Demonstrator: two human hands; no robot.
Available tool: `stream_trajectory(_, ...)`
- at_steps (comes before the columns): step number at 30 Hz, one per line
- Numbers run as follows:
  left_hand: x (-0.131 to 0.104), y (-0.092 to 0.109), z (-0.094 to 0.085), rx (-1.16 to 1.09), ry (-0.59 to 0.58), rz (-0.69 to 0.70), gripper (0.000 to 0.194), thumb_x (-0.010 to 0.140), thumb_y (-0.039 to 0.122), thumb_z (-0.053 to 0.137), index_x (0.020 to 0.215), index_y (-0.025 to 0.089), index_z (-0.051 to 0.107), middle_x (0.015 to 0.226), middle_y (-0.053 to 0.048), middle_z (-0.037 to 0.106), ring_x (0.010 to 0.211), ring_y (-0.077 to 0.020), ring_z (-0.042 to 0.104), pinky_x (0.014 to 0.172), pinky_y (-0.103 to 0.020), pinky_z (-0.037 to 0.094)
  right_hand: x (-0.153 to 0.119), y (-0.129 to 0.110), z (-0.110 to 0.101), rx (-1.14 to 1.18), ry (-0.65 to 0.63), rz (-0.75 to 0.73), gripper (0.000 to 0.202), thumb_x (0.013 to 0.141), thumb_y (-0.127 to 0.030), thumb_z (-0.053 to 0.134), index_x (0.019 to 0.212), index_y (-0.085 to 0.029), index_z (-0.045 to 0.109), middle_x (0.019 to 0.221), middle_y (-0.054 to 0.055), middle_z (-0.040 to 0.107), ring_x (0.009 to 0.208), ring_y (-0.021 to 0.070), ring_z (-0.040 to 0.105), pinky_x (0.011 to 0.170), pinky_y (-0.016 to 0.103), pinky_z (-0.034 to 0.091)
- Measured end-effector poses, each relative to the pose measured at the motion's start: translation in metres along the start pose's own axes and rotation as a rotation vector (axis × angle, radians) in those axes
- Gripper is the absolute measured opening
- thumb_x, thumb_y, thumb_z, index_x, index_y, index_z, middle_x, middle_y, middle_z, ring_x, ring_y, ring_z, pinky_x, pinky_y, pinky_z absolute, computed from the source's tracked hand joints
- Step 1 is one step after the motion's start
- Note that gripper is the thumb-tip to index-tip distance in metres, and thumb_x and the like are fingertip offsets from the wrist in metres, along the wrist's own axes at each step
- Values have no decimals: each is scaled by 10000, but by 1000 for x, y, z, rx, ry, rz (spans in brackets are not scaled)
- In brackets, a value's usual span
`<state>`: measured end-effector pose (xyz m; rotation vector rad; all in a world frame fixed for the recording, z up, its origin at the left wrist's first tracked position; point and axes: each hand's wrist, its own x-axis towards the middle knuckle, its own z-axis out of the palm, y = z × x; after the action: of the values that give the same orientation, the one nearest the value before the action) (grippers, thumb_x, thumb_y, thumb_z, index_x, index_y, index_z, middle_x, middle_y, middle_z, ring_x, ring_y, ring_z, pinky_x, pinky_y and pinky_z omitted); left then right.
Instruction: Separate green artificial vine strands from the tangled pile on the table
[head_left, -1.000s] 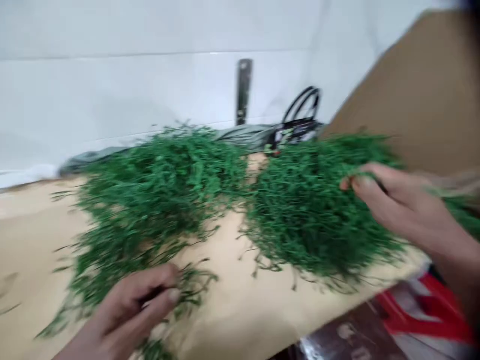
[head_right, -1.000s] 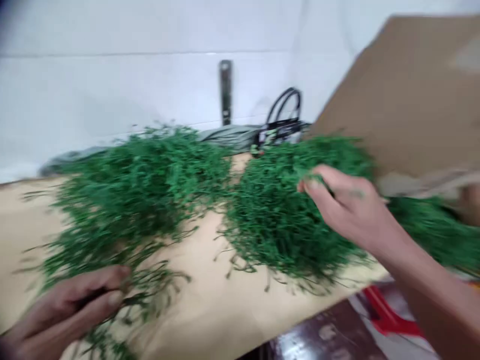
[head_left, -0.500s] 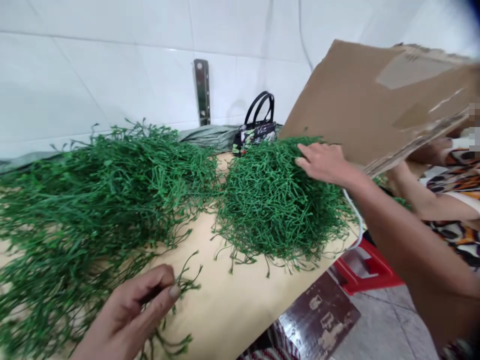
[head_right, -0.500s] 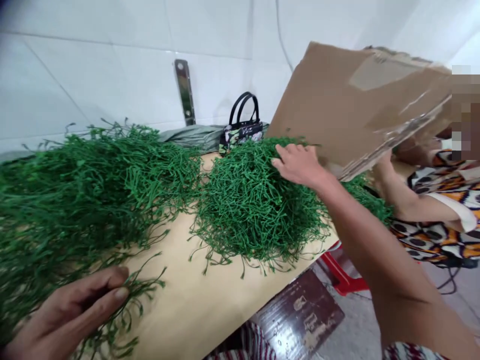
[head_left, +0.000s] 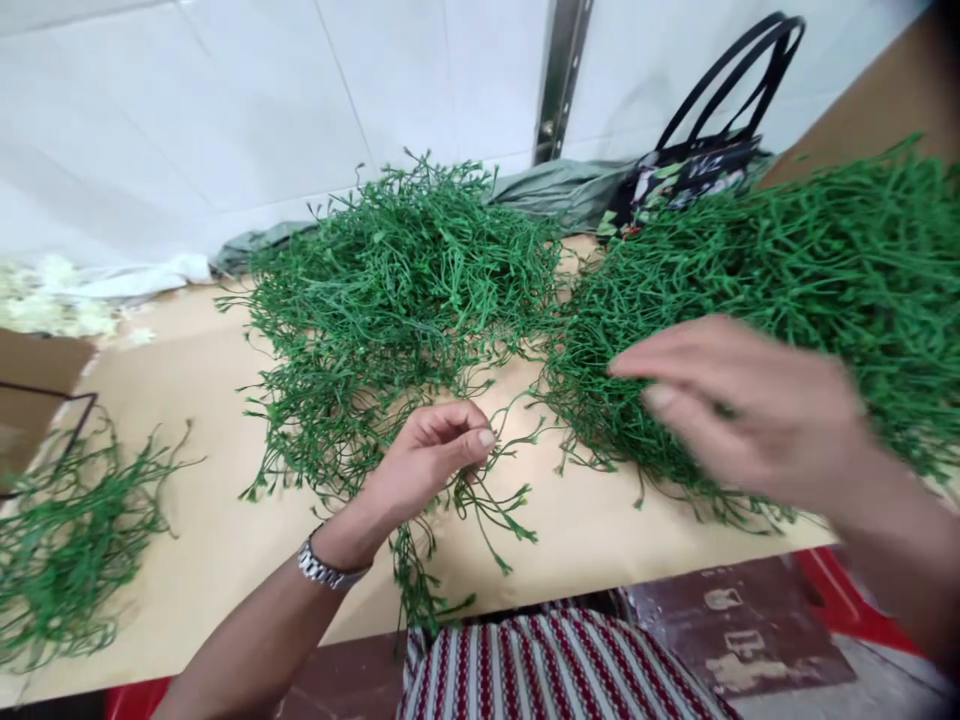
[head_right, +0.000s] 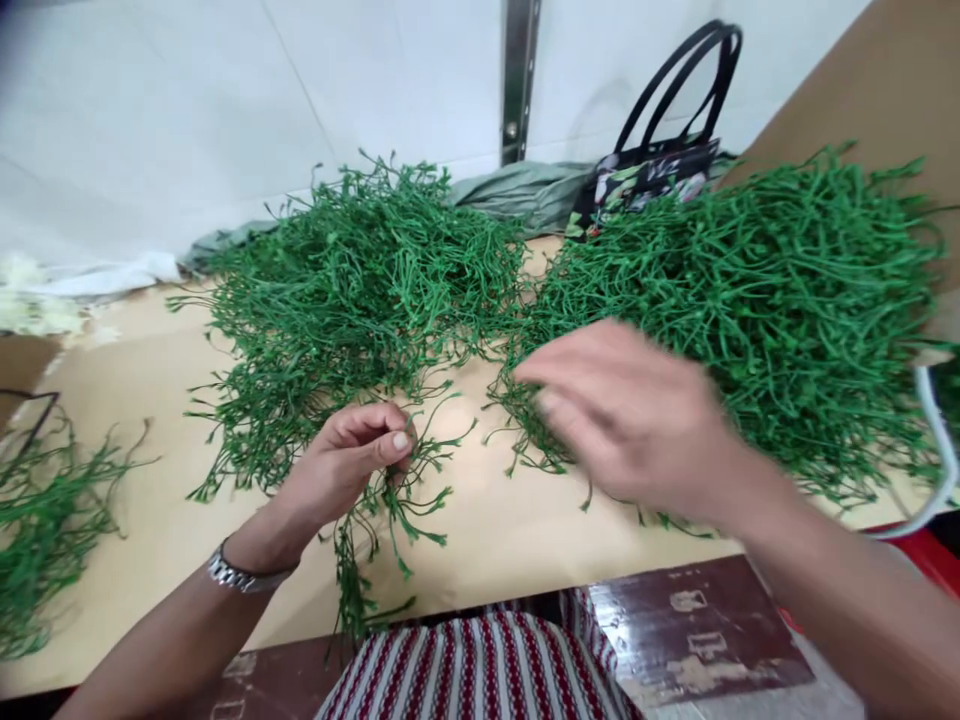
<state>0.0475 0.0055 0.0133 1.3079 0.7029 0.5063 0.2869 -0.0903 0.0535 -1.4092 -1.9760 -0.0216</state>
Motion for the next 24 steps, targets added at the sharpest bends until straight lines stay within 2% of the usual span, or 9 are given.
stream_trajectory(2,0,1,2,-44,8,5,224,683,307,677,599,133,564,537,22,500,493,-71,443,474,-197,358,6,-18,41,148,-96,-112,225,845,-236,514,1053,-178,577,1040,77,620,1001,192,537,857,371,439)
stream_trajectory(4,-1,0,4,-78,25,0,202,684,283,679,591,132,581,530,21,511,485,-73,457,475,-203,375,9,-26,72,200,-103,-142,253,849,-288,517,1056,-150,560,1071,96,601,1030,206,514,877,392,417)
stream_trajectory(7,-3,-5,5,-108,94,0,206,677,283,683,580,130,585,511,20,516,463,-77,455,458,-211,384,9,-29,97,236,-63,-116,231,853,-292,507,1017,-136,555,959,91,613,926,197,530,816,372,422)
stream_trajectory(10,-4,-12,6,-107,170,12,229,692,316,665,594,137,561,511,24,507,462,-79,442,446,-208,379,5,-30,105,220,-17,-90,152,857,-247,484,926,-145,574,824,69,609,825,184,526,778,358,412)
stream_trajectory(13,-3,-17,9,-10,244,44,253,728,332,624,600,151,501,508,41,454,464,-70,398,441,-196,338,1,-36,109,170,23,-67,150,854,-190,448,793,-164,582,725,51,590,771,176,519,783,361,397)
stream_trajectory(18,2,-17,20,262,347,141,254,785,275,519,588,163,405,537,54,333,493,-70,290,462,-206,257,-3,-42,116,75,107,-34,150,816,-136,438,738,-176,560,712,43,587,784,173,531,846,378,366)
stream_trajectory(24,19,-23,28,422,393,220,225,781,191,467,578,172,372,550,51,325,526,-85,307,503,-222,261,-6,-47,111,39,102,50,137,704,-84,436,668,-177,530,678,47,562,764,195,503,827,405,355)
